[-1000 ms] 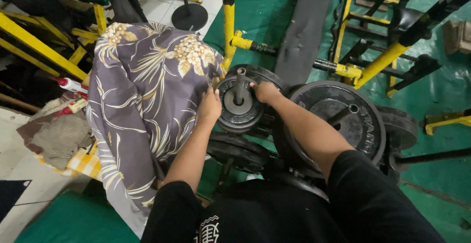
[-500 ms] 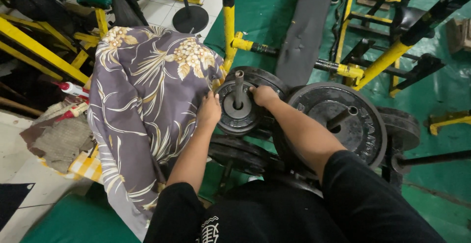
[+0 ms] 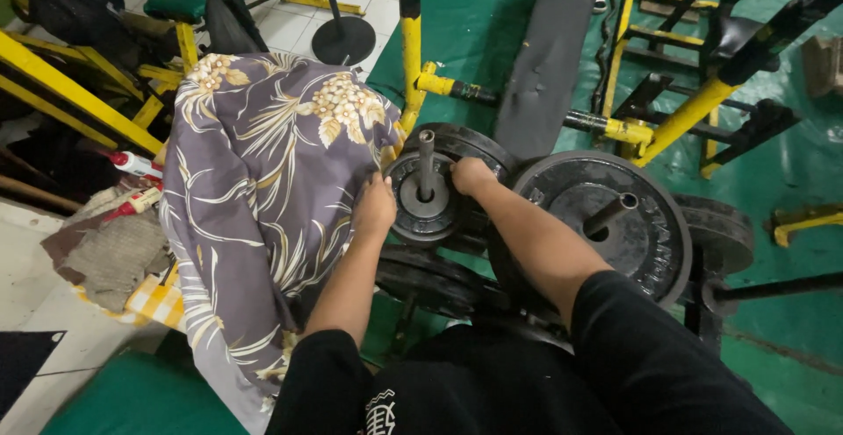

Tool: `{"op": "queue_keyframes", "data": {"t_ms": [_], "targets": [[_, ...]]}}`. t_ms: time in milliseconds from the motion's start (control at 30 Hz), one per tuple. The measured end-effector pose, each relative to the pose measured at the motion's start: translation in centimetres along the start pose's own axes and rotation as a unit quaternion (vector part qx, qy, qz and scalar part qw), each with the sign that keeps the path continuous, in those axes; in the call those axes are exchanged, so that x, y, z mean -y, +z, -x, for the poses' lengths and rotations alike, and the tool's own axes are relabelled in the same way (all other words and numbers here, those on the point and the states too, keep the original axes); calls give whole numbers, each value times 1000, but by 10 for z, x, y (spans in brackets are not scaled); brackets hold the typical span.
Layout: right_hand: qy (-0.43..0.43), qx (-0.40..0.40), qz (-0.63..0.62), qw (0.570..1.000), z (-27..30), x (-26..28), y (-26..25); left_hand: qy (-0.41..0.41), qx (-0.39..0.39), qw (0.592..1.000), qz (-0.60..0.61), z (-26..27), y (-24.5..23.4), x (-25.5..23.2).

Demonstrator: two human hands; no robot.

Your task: Cleaning gym weight plates using a cloth.

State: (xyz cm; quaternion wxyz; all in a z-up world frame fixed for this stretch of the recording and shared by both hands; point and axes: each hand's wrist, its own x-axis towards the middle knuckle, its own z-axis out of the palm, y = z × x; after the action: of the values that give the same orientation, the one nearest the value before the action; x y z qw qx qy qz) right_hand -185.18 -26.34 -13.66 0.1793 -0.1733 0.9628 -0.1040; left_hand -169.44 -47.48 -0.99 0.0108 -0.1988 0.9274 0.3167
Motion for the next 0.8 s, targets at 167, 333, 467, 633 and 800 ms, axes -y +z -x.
{"op": "queue_keyframes", "data": {"t_ms": [167,333,467,633,800], "targets": [[-69,-3,83,994,2,1,-3,-6,16,1000,-18,-9,7,4],[-108,12,176,978,-15,-9,20,14,-2,1000,-25,-16,21,18],[-81,4,121,989,-9,-4,16,3,17,998,-61,-18,23,18],[-72,20,98,992,3,3,7,-25,50,996,-68,-21,21,15],[-66,9,79,995,8,5,2,7,48,991,-128,-29,29,26]]}}
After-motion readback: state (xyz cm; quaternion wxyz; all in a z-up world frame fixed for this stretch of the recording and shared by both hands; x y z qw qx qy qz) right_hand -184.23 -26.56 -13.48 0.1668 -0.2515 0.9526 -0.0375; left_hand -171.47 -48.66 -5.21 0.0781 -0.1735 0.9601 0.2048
